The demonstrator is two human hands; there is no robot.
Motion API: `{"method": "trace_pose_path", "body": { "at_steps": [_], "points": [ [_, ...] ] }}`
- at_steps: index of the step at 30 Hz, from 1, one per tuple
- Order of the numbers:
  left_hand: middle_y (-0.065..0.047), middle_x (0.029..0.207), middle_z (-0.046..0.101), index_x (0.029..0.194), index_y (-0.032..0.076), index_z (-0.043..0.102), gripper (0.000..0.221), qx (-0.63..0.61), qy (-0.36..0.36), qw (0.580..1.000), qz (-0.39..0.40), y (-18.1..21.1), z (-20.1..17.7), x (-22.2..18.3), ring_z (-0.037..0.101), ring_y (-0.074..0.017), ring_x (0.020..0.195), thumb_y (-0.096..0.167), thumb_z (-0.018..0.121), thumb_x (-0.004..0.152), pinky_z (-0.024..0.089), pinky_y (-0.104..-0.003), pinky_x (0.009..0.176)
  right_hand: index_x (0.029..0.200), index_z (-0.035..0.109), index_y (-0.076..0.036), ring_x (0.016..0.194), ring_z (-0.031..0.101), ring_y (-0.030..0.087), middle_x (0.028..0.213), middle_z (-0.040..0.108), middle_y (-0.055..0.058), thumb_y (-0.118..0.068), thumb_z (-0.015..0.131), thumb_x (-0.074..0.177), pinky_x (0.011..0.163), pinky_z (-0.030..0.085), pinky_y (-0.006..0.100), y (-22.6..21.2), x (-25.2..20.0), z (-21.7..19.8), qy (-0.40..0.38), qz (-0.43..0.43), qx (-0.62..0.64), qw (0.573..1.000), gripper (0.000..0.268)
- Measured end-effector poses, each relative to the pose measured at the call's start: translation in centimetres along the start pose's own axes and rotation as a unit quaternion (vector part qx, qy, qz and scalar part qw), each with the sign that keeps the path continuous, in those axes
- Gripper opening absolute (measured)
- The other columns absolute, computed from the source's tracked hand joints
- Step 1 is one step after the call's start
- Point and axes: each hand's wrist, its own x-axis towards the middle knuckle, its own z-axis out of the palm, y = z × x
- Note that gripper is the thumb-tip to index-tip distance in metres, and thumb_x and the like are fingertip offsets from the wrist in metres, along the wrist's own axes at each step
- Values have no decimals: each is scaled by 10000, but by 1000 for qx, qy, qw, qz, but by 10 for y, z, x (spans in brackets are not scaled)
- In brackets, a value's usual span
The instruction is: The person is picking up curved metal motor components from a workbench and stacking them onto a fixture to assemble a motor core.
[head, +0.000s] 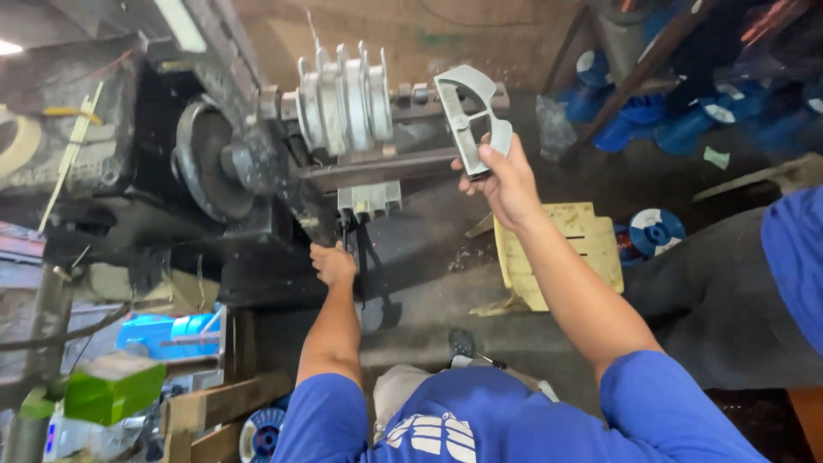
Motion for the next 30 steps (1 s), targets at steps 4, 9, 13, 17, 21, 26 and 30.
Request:
{"method": "trace_pose_path", "body": {
  "at_steps": [4,9,13,17,21,26,30],
  "points": [
    [-198,1411,316,1514,28,2,801,64,-51,997,-13,-4,4,7,485,-403,1178,323,549,1007,454,-599,933,1207,363,-175,675,731,283,1035,693,306,-262,617,992,566,611,296,-2,10,3,15,9,13,1000,344],
    [-234,1158,689,1350,-21,339,667,276,-323,888,175,52,-121,-2,677,-406,1089,465,556,949,521,-544,899,1181,359,-193,698,742,279,1066,696,295,-279,595,1003,587,621,297,7,16,5,37,25,7,999,308],
    [-200,837,721,948,18,678,256,-5,-224,776,589,230,-334,-143,697,-414,816,262,599,945,544,-515,699,1135,376,-224,643,734,282,940,713,277,-330,560,1021,537,609,302,9,17,20,73,23,4,997,241],
    [-86,1062,661,1089,94,666,222,88,9,677,730,323,-295,-97,596,-252,973,283,628,978,514,-413,816,1171,439,-108,560,643,242,858,616,139,-290,623,921,389,431,272,-14,9,58,180,31,-18,983,359],
    [-85,1081,705,1053,126,737,346,303,-55,706,638,391,-230,-56,632,-311,1069,432,734,890,411,-472,984,1147,419,-101,469,546,230,654,601,186,-330,550,949,420,401,285,-21,6,68,190,55,-40,979,330],
    [-89,1139,703,1096,150,719,254,369,-136,742,544,410,-236,-73,656,-320,1091,101,579,890,372,-521,1014,1194,411,-95,511,578,226,679,604,181,-312,569,949,429,438,285,-16,5,68,164,33,-14,986,364],
    [-95,1184,671,1079,109,703,249,373,-175,750,518,407,-244,-78,618,-300,1127,55,507,935,225,-601,1155,1211,414,-97,607,629,214,803,616,138,-281,567,958,458,459,271,-18,5,70,159,42,-5,986,348]
  ]
}}
